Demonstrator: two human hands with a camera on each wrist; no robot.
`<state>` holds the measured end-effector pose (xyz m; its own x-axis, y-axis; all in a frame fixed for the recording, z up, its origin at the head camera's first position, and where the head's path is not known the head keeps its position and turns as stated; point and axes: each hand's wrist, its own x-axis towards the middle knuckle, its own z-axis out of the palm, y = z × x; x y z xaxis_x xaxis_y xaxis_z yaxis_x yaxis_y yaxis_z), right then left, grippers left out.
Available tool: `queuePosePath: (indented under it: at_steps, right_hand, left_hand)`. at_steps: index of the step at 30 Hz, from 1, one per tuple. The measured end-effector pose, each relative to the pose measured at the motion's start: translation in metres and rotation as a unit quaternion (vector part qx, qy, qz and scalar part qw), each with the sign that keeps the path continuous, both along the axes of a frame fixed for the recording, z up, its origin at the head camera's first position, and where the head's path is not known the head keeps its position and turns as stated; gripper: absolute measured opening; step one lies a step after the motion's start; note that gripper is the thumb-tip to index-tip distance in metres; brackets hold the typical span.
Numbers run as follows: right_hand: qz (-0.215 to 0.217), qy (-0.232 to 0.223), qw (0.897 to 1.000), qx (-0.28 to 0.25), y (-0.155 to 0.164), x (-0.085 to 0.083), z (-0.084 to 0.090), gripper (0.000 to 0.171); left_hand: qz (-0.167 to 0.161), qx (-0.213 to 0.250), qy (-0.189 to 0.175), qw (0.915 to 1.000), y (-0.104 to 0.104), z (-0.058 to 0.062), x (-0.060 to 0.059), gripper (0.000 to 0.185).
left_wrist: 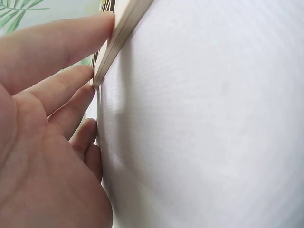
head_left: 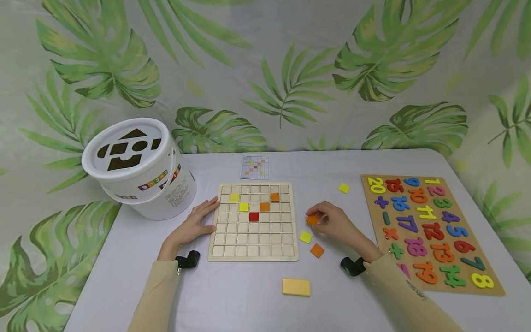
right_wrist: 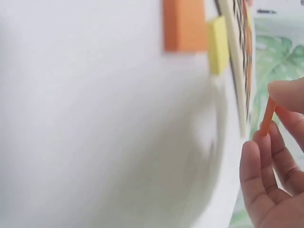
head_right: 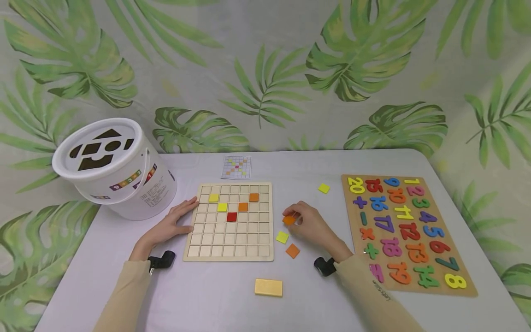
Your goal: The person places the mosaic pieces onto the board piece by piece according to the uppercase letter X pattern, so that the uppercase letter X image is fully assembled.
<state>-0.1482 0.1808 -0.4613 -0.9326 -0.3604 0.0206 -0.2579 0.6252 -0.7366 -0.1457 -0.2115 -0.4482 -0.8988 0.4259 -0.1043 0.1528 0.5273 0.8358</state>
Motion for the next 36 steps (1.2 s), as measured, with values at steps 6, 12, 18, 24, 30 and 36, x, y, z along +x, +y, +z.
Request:
queuePosePath:
  at_steps: [6,12,18,24,30,36]
  right_hand:
    - [0.059,-0.008,0.998,-0.036,-0.043,-0.005,0.012,0.029]
    - [0.119,-0.007,0.992,-0.04,-0.093,-0.011,0.011,0.027]
    - [0.169,0.01,0.985,-0.011,-0.131,-0.017,0.005,0.023]
    - [0.193,0.011,0.98,0.037,-0.152,-0.021,0.001,0.02]
    - [0.201,0.017,0.977,0.072,-0.16,-0.02,0.005,0.023]
    - [0.204,0.028,0.975,0.081,-0.161,-0.019,0.005,0.024]
  left_hand:
    - [0.002,-0.003,0.003,1.0,0.001,0.0,0.0,0.066]
    - [0.009,-0.018,0.006,0.9998,-0.009,-0.027,-0.011,0.07]
    - [0.009,-0.027,0.011,0.9995,-0.012,-0.039,-0.016,0.071]
    - [0.006,-0.019,0.009,0.9998,-0.005,-0.022,-0.009,0.068]
    - [0.007,-0.018,0.005,0.9998,-0.005,-0.019,-0.008,0.067]
    - [0.006,-0.028,0.009,0.9995,-0.013,-0.036,-0.015,0.07]
